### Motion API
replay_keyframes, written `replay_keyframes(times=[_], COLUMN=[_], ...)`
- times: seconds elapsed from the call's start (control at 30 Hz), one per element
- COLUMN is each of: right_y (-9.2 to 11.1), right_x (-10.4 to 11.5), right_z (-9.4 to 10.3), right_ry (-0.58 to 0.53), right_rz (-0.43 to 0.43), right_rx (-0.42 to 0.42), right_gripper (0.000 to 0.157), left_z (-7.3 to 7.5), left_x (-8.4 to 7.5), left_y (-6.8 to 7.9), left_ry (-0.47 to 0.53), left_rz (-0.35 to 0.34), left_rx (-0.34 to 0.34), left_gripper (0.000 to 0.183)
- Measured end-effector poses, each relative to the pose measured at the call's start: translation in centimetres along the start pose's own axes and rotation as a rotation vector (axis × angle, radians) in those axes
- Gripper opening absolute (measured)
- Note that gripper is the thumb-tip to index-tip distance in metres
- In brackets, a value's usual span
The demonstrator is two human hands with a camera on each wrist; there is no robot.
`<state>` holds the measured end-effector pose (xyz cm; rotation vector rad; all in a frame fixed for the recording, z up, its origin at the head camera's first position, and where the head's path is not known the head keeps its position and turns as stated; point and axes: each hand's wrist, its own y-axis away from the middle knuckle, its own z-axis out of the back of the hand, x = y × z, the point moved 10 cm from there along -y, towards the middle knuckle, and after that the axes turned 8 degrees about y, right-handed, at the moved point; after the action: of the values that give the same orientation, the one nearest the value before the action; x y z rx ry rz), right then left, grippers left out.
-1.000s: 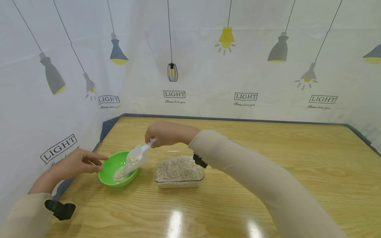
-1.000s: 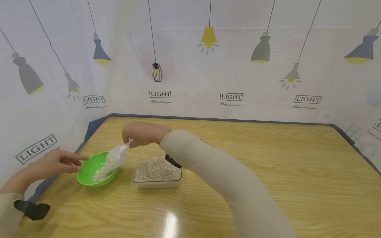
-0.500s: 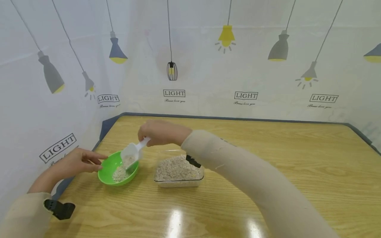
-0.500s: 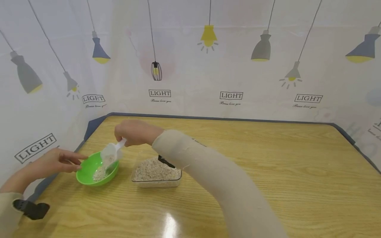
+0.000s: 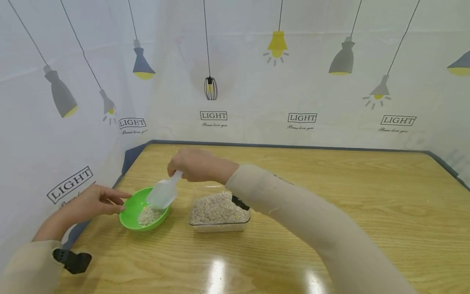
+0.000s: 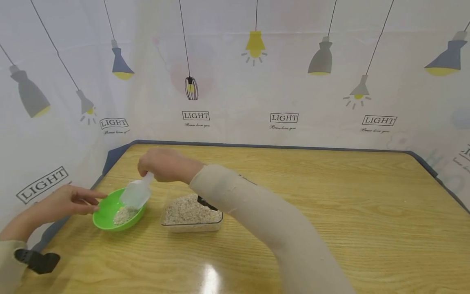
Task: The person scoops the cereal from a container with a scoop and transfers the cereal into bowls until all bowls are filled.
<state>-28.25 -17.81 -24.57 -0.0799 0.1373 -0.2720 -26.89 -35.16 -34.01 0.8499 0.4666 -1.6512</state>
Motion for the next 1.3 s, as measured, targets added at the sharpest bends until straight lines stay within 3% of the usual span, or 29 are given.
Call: replay_keyframes(times=[0.27,0.7,0.97,1.3], right_y=[0.7,2.7,4.8,7.8], right_x=[-0.3,-1.5,-2.4,-3.7], right_z=[0.1,0.9,1.8,2.8], right_ry=[0.025,-0.096,-0.115,-0.112], right_rz=[0.001,-0.066,-0.124,-0.147], right_rx=[-0.025,-0.060,-0.059,-0.118], right_gripper=[0.025,0.021,0.022,0.019], left_z=[0.2,0.5,1.2,0.0], left_x=[0.0,-0.4,-2.3,-5.5], left_y=[0.1,0.2,-0.1,-0.8], left_ry=[-0.019,-0.074,-0.163,-0.139], left_rz=[0.016,0.075,0.007,-0.085], left_rx=[-0.006,-0.071,-0.156,-0.154], left_gripper=[0.048,0.044,0.042,0.039])
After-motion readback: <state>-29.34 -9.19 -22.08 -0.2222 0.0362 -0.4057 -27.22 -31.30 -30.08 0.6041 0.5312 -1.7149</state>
